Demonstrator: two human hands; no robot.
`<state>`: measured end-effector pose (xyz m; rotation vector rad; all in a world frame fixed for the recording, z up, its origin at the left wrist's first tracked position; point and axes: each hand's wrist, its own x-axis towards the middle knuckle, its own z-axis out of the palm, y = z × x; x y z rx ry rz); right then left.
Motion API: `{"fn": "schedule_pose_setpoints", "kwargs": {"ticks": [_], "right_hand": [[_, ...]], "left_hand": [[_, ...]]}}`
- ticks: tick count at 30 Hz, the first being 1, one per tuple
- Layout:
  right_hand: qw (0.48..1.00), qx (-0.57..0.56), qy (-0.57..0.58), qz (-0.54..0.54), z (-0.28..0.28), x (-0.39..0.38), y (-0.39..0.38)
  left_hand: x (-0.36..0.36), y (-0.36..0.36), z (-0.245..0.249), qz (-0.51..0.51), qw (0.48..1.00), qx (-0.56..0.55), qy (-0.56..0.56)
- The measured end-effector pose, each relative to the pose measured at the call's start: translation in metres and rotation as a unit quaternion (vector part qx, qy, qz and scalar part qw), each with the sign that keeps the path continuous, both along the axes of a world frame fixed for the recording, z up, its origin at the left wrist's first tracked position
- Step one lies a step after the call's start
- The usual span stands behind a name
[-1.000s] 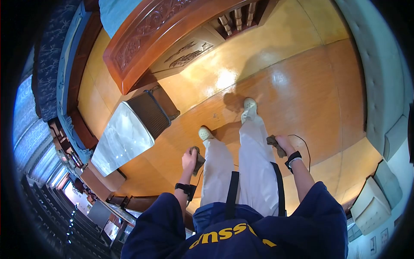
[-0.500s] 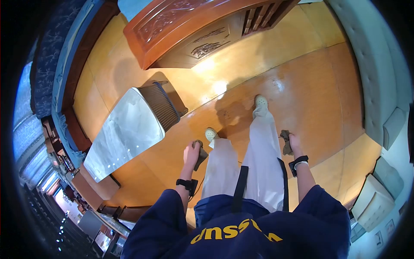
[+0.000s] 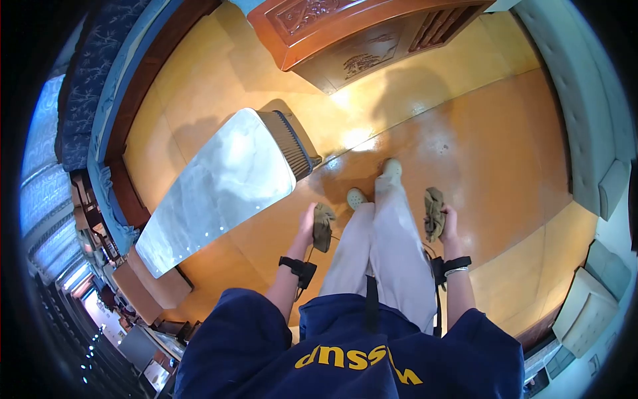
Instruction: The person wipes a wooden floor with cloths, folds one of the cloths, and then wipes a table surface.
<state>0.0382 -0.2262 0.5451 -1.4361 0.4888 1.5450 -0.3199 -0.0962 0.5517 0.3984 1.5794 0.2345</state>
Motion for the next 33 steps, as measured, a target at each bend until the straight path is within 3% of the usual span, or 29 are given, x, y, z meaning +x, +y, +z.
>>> {"fn": "schedule_pose_setpoints", "kwargs": {"ticks": [2,4,5,6,7,10,14,16,18,19,20,22,23,24,25,27,28,30,32,33], "right_hand": [[0.998,0.011,0.06,-0.005,0.019,-0.025,0.021],[0.979,0.058,0.186,-0.061,-0.003,-0.036,0.024],[0.979,0.049,0.188,-0.067,-0.014,-0.039,0.027],[0.953,0.136,0.259,-0.083,-0.023,-0.041,0.032],[0.914,0.224,0.324,-0.098,-0.029,-0.048,0.036],[0.91,0.251,0.317,-0.092,-0.001,-0.055,0.073],[0.923,0.175,0.312,-0.144,0.01,-0.061,0.102],[0.972,0.165,0.162,-0.045,0.01,-0.065,0.113],[0.973,0.145,0.18,-0.014,0.003,-0.064,0.116],[0.98,0.13,0.147,0.026,-0.001,-0.067,0.121],[0.984,0.119,0.112,0.067,-0.002,-0.07,0.127],[0.986,0.116,0.095,0.077,0.001,-0.087,0.137],[0.989,0.104,0.073,0.08,-0.002,-0.099,0.139],[0.991,0.092,0.051,0.082,-0.002,-0.109,0.141],[0.99,0.094,0.05,0.088,-0.008,-0.12,0.14],[0.99,0.087,-0.038,0.104,-0.041,-0.151,0.129],[0.99,0.087,-0.04,0.105,-0.05,-0.168,0.126],[0.989,0.136,-0.044,0.043,-0.066,-0.201,0.112],[0.989,0.132,-0.022,0.065,-0.071,-0.226,0.102],[0.994,0.106,-0.001,0.011,-0.063,-0.238,0.109]], "left_hand": [[-0.003,0.022,0.02,0.079,0.983,-0.108,-0.128],[-0.015,0.035,0.005,0.078,0.978,-0.139,-0.134],[-0.015,0.04,0.004,0.099,0.962,-0.143,-0.21],[-0.01,0.046,0.011,0.121,0.94,-0.146,-0.282],[-0.004,0.052,0.018,0.125,0.939,-0.143,-0.286],[-0.004,0.06,0.02,0.141,0.912,-0.151,-0.355],[0.018,0.068,0.034,0.19,0.949,-0.134,-0.214],[0.014,0.074,0.031,0.171,0.948,-0.113,-0.243],[0.004,0.081,0.034,0.136,0.906,-0.165,-0.366],[-0.001,0.078,0.036,0.132,0.933,-0.16,-0.295],[-0.008,0.075,0.033,0.135,0.932,-0.155,-0.297],[-0.03,0.074,0.029,-0.019,0.969,-0.187,-0.16],[-0.042,0.073,0.025,-0.081,0.974,-0.146,-0.152],[-0.053,0.071,0.019,-0.076,0.975,-0.143,-0.153],[-0.064,0.068,0.01,-0.175,0.977,-0.08,-0.087],[-0.116,0.05,-0.041,-0.353,0.933,0.044,0.057],[-0.129,0.054,-0.037,-0.353,0.933,0.045,0.055],[-0.152,0.052,-0.026,-0.336,0.911,0.177,0.161],[-0.188,0.043,-0.05,-0.314,0.918,0.167,0.175],[-0.203,0.042,-0.063,-0.289,0.927,0.175,0.164]]}}
